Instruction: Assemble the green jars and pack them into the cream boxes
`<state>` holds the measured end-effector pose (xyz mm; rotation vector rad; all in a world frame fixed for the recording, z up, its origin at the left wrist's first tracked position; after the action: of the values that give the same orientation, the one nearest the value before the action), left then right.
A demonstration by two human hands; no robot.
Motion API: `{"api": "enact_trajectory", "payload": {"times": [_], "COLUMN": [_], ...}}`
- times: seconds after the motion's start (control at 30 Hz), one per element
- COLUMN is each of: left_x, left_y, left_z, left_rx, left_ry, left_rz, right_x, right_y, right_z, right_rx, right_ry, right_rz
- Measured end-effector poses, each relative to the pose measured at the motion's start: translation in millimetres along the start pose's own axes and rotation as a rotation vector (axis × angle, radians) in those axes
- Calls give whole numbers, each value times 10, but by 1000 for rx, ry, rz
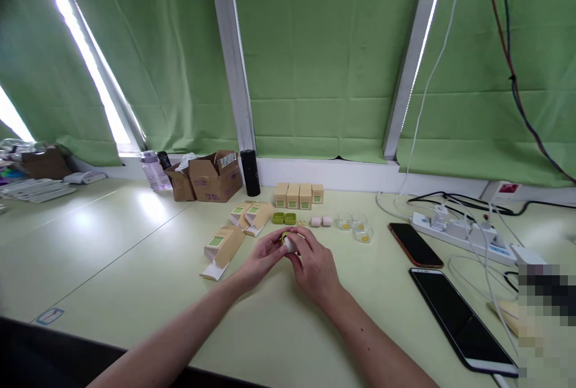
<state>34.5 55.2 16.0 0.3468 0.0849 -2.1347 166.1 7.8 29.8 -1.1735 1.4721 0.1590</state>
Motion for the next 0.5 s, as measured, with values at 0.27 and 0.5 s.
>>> {"api": "enact_trajectory", "payload": {"times": [0.27,0.5], "left_x": [4,-3], "left_y": [-12,-4], "left_z": [-31,-30], "left_rx": [39,51], "left_ry": [-26,-21], "left_rz": [2,2], "right_x": [-1,-24], "right_y": [-6,-10], "right_z": [-48,-107], "right_rx": [71,101], "right_ry": [-60,-105], "right_rz": [10,7]}}
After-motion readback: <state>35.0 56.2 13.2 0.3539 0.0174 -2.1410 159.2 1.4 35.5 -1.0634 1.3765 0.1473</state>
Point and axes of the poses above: each hand's wrist, its own x-axis away from the middle knuckle, its own y-axis out of the palm, z = x × y, the point moved 7 cm from there along -x, towards the middle knuckle, and after that the axes turned 3 degrees about -y, right-handed, at the moved point
